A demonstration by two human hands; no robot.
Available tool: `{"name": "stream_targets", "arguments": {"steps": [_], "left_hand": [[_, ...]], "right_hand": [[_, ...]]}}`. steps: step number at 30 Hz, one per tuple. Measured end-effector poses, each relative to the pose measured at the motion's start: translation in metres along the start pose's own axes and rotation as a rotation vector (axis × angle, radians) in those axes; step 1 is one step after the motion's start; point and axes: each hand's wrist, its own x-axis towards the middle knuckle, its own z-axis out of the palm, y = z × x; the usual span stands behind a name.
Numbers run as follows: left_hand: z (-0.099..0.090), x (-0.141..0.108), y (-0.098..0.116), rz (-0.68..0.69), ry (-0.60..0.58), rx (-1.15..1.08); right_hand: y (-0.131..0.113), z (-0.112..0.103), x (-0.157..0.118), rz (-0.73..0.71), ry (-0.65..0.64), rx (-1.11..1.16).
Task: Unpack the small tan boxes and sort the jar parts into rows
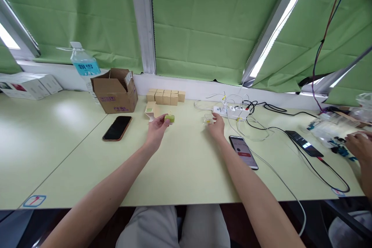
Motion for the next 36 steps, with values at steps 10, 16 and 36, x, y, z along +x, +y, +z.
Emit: {"name": "stream_targets", "arguments": {"steps": [10,16,36], "left_hand": [[0.014,-0.017,0.012,-0.17,-0.11,-0.239],[0.022,-0.031,0.027,-0.288,-0.218,-0.267],[0.037,-0.042,0.038,-0.012,-0.275,0.197]], "right_hand": [[-0.099,0.019,-0.111,-0.848,-0.092,-0.049],[-0.087,0.031,-0.112,-1.011,-0.094,-0.125],[-0.083,0.02,-0.11,-1.02,0.003,0.012]]}}
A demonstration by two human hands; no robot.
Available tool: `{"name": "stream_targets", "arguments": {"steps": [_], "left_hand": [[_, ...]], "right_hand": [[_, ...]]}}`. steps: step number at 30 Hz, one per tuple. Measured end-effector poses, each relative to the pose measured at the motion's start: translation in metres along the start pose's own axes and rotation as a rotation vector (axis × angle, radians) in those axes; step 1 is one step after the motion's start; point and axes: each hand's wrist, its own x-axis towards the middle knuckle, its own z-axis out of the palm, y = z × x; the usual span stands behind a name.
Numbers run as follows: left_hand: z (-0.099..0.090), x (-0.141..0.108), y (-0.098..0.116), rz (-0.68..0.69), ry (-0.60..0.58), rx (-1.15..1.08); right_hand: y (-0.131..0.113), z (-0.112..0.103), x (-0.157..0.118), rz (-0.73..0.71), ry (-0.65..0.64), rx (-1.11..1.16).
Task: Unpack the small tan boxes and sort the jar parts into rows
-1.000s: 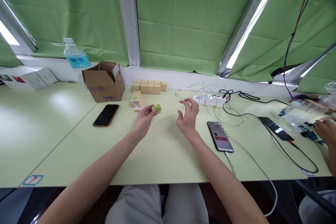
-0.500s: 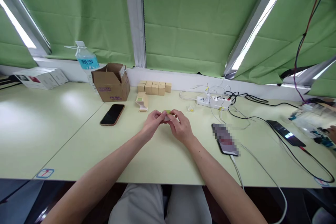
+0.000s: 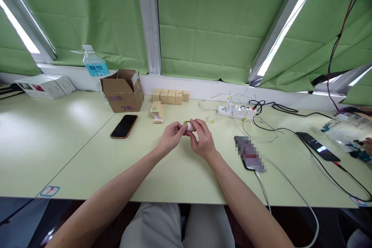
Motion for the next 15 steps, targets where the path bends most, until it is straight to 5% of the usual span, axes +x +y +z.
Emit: {"name": "stream_targets", "arguments": {"steps": [5,10,15], "left_hand": [[-0.003,-0.002,-0.001,-0.005,-0.048,0.017],[-0.008,-0.001,-0.007,0.107,0.046,0.022],[-0.009,0.003,-0.012,0.061,-0.106,-0.108]], "right_hand": [[-0.001,-0.002,0.0,0.071,0.034,0.049],[-0.002,-0.003,0.002,0.144,0.073,0.088],[-0.006,-0.004,0.003,0.154,0.067,0.125]]}}
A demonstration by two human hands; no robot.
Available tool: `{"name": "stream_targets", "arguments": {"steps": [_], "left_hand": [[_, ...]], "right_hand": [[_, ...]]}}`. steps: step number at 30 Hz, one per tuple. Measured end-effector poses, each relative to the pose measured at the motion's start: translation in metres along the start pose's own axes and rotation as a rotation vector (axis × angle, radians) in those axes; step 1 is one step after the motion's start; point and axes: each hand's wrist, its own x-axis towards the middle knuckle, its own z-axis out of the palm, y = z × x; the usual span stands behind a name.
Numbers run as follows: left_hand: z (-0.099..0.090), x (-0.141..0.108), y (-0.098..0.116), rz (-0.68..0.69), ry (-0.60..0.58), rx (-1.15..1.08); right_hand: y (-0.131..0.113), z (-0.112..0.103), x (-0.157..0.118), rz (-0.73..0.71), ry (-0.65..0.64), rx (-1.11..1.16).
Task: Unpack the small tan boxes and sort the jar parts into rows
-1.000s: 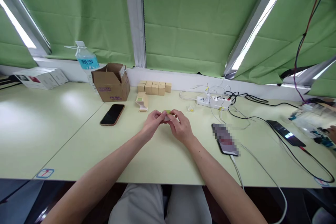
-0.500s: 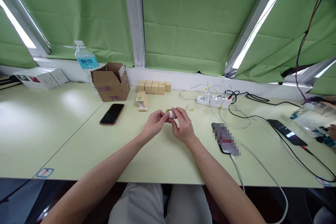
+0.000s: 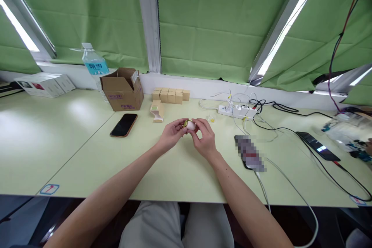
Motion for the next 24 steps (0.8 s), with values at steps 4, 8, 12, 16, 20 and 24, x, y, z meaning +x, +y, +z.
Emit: {"name": "stream_targets", "arguments": {"steps": [4,8,12,16,20,24], "left_hand": [[0.001,0.0,-0.001,-0.014,0.01,-0.029],[0.004,-0.001,-0.001,0.026,0.026,0.026],[0.007,-0.004,0.003,0.037,0.05,0.153],[0.01,-0.007,0.005,0.081,0.099,0.346],[0.011,-0.008,0.006,0.15,0.155,0.52],[0.012,-0.008,0.009,0.168,0.196,0.588]], "right_hand": [[-0.001,-0.001,0.0,-0.019,-0.033,0.0],[0.001,-0.002,-0.001,-0.01,-0.104,-0.052],[0.001,-0.002,-0.002,0.012,-0.169,-0.077],[0.0,-0.002,-0.003,0.02,-0.211,-0.099],[-0.002,0.001,-0.002,0.016,-0.211,-0.092],[-0.006,0.006,-0.001,-0.008,-0.199,-0.115]]}}
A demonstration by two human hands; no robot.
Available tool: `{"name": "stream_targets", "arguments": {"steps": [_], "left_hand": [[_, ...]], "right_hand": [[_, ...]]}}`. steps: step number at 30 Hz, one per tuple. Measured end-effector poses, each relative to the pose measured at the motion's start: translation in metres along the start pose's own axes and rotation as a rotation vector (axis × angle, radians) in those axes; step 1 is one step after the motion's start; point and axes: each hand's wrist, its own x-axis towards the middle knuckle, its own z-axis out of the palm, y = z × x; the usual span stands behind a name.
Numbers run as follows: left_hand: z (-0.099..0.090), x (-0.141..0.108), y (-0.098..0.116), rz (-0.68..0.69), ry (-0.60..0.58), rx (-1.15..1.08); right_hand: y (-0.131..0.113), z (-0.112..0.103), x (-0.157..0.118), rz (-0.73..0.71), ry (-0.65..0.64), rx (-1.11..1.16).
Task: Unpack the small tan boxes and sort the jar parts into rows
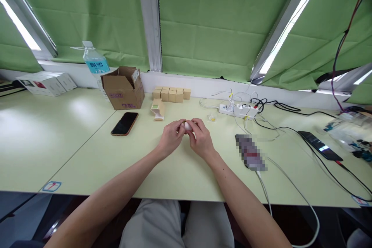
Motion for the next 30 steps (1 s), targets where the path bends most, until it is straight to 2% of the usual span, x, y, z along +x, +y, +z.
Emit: {"name": "stream_targets", "arguments": {"steps": [6,17,22,24,27,30], "left_hand": [[0.0,0.0,0.006,-0.093,-0.004,-0.121],[0.003,-0.002,0.004,-0.117,0.032,-0.114],[0.004,-0.001,-0.001,-0.131,0.004,-0.15],[0.002,0.001,-0.004,-0.099,-0.032,-0.186],[-0.003,0.004,-0.012,-0.023,-0.159,-0.211],[-0.008,0.008,-0.016,-0.026,-0.227,-0.165]], "right_hand": [[-0.004,0.005,0.002,-0.031,0.021,-0.052],[-0.004,0.007,0.004,0.005,-0.015,-0.078],[0.002,0.007,0.001,0.043,-0.012,-0.03],[0.007,0.006,-0.001,0.084,-0.005,0.027],[0.014,0.005,-0.004,0.156,-0.005,0.15],[0.018,0.006,-0.004,0.212,-0.024,0.265]]}}
